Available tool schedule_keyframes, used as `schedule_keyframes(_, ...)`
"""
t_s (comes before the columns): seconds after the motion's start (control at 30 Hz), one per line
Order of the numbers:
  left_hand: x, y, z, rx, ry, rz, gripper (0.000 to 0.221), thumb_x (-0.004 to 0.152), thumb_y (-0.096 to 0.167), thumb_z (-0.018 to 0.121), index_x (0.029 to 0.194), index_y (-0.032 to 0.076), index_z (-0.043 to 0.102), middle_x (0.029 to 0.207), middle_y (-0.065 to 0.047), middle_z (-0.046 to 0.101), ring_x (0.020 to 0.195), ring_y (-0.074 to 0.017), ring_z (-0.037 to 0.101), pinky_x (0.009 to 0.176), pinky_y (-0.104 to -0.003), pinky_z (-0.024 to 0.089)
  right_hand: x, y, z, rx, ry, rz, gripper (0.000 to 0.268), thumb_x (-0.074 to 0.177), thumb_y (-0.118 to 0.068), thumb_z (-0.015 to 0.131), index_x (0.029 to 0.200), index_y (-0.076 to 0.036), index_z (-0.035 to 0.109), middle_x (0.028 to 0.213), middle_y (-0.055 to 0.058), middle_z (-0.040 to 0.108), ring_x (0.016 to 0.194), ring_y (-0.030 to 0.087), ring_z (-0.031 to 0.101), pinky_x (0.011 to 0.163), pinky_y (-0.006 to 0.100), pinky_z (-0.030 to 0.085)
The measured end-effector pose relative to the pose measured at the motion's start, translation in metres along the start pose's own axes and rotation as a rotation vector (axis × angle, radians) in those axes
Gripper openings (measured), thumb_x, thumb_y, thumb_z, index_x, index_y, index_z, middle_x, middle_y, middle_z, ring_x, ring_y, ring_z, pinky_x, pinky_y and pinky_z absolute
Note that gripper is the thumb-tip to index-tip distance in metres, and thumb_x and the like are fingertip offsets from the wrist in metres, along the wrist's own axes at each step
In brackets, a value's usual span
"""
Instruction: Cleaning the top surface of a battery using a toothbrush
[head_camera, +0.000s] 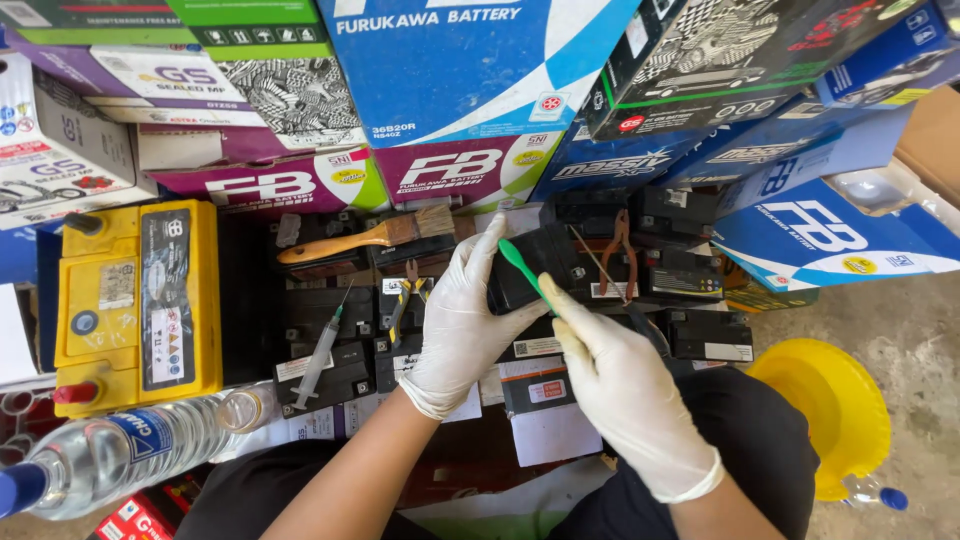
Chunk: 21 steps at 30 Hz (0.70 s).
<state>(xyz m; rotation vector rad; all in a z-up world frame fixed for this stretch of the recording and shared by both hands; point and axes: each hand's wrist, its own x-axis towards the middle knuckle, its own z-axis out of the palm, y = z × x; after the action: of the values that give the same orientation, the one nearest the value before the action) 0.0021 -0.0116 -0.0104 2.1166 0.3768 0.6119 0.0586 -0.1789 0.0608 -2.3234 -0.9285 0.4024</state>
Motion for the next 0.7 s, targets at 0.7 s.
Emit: schedule_keyframes(0.7,-0.001,0.007,-0.018,-0.293,-0.095,-0.070,0.108,0.083,0.016,0.085,0.163,0.011,0.012,0.167,-0.016,0.037,0.151,-0.0284,0.045,0.121,-0.039,0.039,0.004,-0.019,0.015,-0.072,0.047,0.164,0.057,0.099,-0.018,0.060,0.152,-0.037,0.052,0.060,0.004,0.054,0.051,0.022,0.053,0.052,0.039,0.043)
